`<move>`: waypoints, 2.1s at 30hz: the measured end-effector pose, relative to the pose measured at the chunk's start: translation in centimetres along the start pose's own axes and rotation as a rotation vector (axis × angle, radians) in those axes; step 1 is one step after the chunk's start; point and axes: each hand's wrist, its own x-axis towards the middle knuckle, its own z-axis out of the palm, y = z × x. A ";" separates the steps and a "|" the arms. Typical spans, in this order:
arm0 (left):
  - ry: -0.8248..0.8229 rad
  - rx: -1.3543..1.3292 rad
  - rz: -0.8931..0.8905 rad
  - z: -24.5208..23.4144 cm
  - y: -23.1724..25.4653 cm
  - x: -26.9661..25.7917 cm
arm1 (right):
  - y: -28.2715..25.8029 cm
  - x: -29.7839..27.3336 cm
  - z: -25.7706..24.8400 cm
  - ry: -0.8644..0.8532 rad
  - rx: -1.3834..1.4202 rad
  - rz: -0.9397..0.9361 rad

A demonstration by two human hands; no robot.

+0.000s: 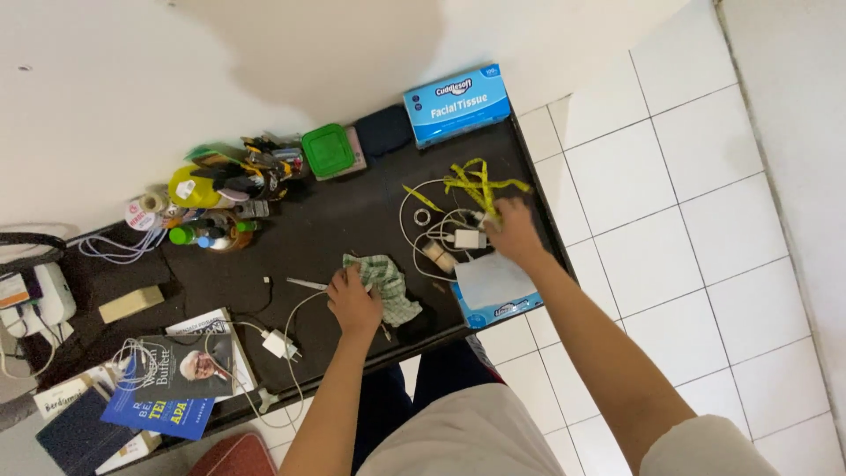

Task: The person organizes a cluttered desk by moving small items, stacking tissue boxes, and coiling a yellow measuring tape and white charging cables. They place the coiled items on the desk and continue arranging other objects.

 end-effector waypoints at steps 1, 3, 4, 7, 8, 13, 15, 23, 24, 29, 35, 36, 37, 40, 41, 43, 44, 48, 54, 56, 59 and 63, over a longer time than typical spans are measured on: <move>0.005 -0.003 0.002 -1.2 1.2 -0.2 | -0.9 -0.4 0.1 0.005 -0.002 -0.004; -0.028 -0.047 0.157 -3.8 3.0 -1.2 | -2.8 -1.4 0.5 -0.078 0.052 -0.135; -0.028 -0.045 0.151 -4.1 3.8 -1.4 | -4.5 -2.1 -0.3 -0.084 0.054 -0.138; -0.058 -0.050 0.332 -3.7 5.9 -1.8 | -7.5 -3.7 -2.4 -0.174 0.180 -0.217; -0.037 -0.125 0.441 -3.0 6.4 -1.9 | -7.4 -3.9 -2.8 -0.192 0.296 -0.190; -0.368 -0.304 0.498 -3.0 11.0 -5.2 | -3.0 -6.5 -6.2 -0.020 0.241 -0.185; -0.752 -0.362 0.160 -0.9 11.6 -6.1 | 1.0 -8.4 -6.2 0.124 -0.027 0.003; -0.830 -0.595 -0.077 -1.5 13.6 -8.5 | 3.0 -14.4 -4.8 -0.086 0.382 0.318; -0.794 -0.681 -0.131 -3.8 14.5 -8.6 | 2.2 -14.2 -5.1 -0.066 0.495 0.370; -0.785 -0.772 -0.153 -9.5 14.4 -10.2 | -6.4 -16.5 -11.4 -0.141 0.702 0.522; -0.783 -1.186 -0.324 -20.5 15.0 -12.7 | -15.4 -19.2 -16.3 -0.319 0.762 0.434; -0.772 -1.218 -0.325 -22.3 14.9 -13.3 | -16.7 -19.9 -17.0 -0.387 0.788 0.394; -0.766 -1.216 -0.310 -22.0 13.6 -13.0 | -17.6 -20.3 -17.2 -0.378 0.793 0.383; -0.774 -1.260 -0.356 -21.7 10.0 -11.8 | -19.6 -21.2 -17.2 -0.429 0.781 0.254; -0.789 -1.265 -0.359 -22.0 8.7 -11.4 | -19.8 -21.2 -16.5 -0.394 0.790 0.175; -0.800 -1.271 -0.341 -22.2 6.8 -10.6 | -20.2 -21.3 -15.6 -0.345 0.797 0.081; -0.808 -1.303 -0.302 -22.4 5.7 -10.3 | -20.7 -21.4 -14.9 -0.312 0.862 0.078; -0.745 -1.134 -0.050 -31.5 7.0 -14.2 | -24.5 -22.0 -14.9 -0.244 0.979 0.061; -0.525 -1.584 0.225 -25.7 2.5 -8.9 | -24.5 -21.3 -11.6 -0.024 1.218 0.021; -0.620 -1.715 0.206 -23.8 2.6 -7.5 | -24.3 -21.4 -11.7 0.036 1.264 -0.049; -0.739 -1.730 0.158 -27.0 5.5 -9.4 | -24.9 -21.3 -13.5 0.058 1.245 -0.153; -0.533 -1.422 0.271 -25.6 9.4 -10.0 | -22.8 -19.6 -16.9 0.026 1.023 -0.233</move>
